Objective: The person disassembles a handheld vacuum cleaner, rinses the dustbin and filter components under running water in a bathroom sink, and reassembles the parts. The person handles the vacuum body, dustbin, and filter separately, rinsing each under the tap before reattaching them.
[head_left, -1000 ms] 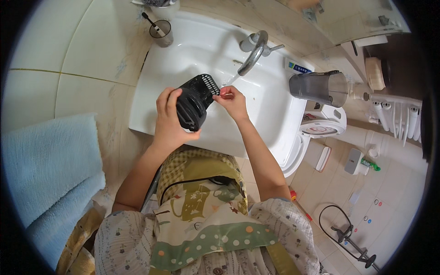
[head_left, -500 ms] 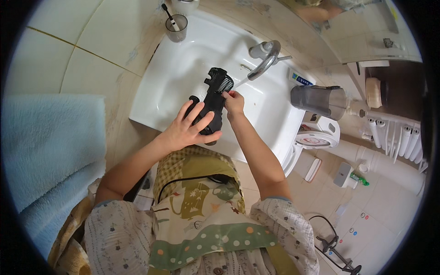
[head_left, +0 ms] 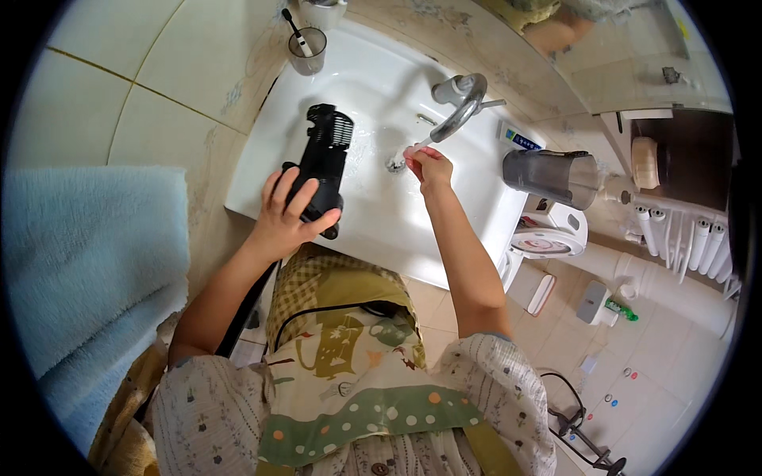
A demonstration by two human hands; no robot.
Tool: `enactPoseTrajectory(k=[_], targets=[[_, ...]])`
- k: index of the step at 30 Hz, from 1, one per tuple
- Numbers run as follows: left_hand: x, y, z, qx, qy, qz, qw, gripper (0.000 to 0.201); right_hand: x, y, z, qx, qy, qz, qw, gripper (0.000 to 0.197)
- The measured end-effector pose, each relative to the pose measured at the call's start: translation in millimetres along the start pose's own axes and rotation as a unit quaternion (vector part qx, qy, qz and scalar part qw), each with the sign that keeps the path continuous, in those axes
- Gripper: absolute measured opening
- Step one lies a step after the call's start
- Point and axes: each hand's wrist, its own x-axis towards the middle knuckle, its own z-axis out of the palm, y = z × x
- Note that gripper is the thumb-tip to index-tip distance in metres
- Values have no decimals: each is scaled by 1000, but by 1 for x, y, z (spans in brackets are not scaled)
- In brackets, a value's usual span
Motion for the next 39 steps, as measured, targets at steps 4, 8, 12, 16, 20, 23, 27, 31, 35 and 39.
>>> enactPoseTrajectory(k=[4,8,12,16,20,23,27,31,35,39], targets=[[-11,-1,-17,-27,-9,-51,998,77,9,-9,-2,-8,-88,39,995,25],[-18,3,-21,-54,-16,-101,993,85,5,-24,0,143,-176,136,964,38],[-20,5,-21,-78,-28,-110,990,86,-1,-29,-3,170,-216,141,951,28],[-10,9,-15,-114,-35,-92,989,90,-4,-24,-3,111,-237,99,960,24],[5,14,-7,-144,-54,-71,986,101,-5,-5,-4,-33,-133,-6,991,19],[21,21,2,-204,-67,-92,972,103,-4,13,-17,-153,-144,-87,974,15],[51,30,22,-285,-84,-159,941,108,-14,19,-26,-33,-221,-77,972,25],[74,38,45,-342,-64,-222,911,109,-18,15,-47,-66,-200,-17,977,30],[87,39,54,-368,-84,-247,892,109,-13,19,-68,-18,-204,-15,979,30],[97,42,61,-373,-93,-231,894,109,-10,26,-80,-5,-189,-17,982,30]])
